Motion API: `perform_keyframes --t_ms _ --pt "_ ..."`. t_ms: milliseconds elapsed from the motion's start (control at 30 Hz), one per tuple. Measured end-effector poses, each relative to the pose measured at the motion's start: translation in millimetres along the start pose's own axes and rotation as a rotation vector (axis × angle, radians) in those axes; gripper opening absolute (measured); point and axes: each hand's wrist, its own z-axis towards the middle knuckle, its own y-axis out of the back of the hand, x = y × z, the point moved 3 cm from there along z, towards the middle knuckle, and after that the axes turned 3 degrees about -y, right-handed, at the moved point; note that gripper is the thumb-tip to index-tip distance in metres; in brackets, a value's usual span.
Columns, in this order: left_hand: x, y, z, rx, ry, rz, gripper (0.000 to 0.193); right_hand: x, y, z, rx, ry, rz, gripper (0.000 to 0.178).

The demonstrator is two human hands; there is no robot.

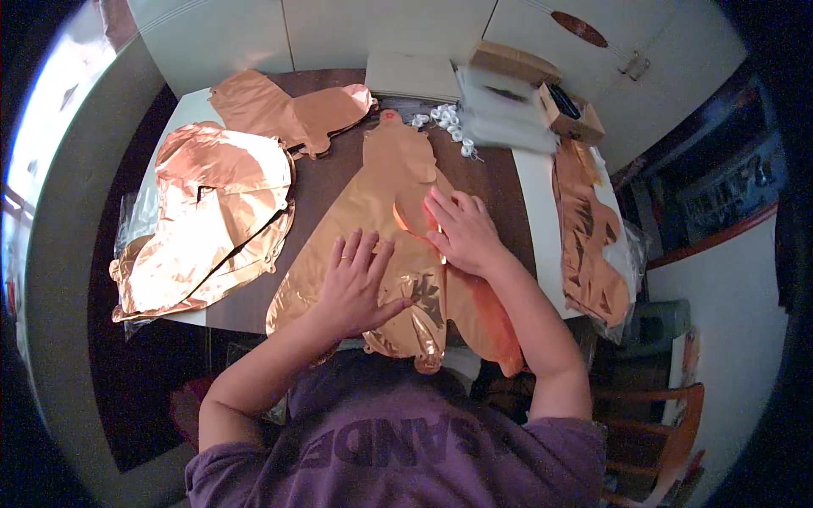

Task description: Folding foil balloons and placing them into plastic packaging bags with backing cards.

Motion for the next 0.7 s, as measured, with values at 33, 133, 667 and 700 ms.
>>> perform_keyframes --t_ms 33,133,667,700 --pt "-0.7 0.8 0.7 0.005 -0.005 -0.011 0.088 -0.7 0.1 -1.0 0.0 0.0 0.0 0.058" --pt "1.4 -2.4 1.8 -0.002 -0.026 0.001 0.091 -2.4 -1.5 -4.0 -0.019 0.011 -0.023 0.058" --pt "23.5 -21.1 46.2 0.113 -0.402 -0.187 0.085 -22.3 16.7 -25.4 -0.234 -0.123 0.325 0.049" --pt "25.1 -21.7 44.4 0.101 -0.4 -0.2 0.085 -20.8 36.0 -36.6 -0.28 -0.237 0.391 0.046"
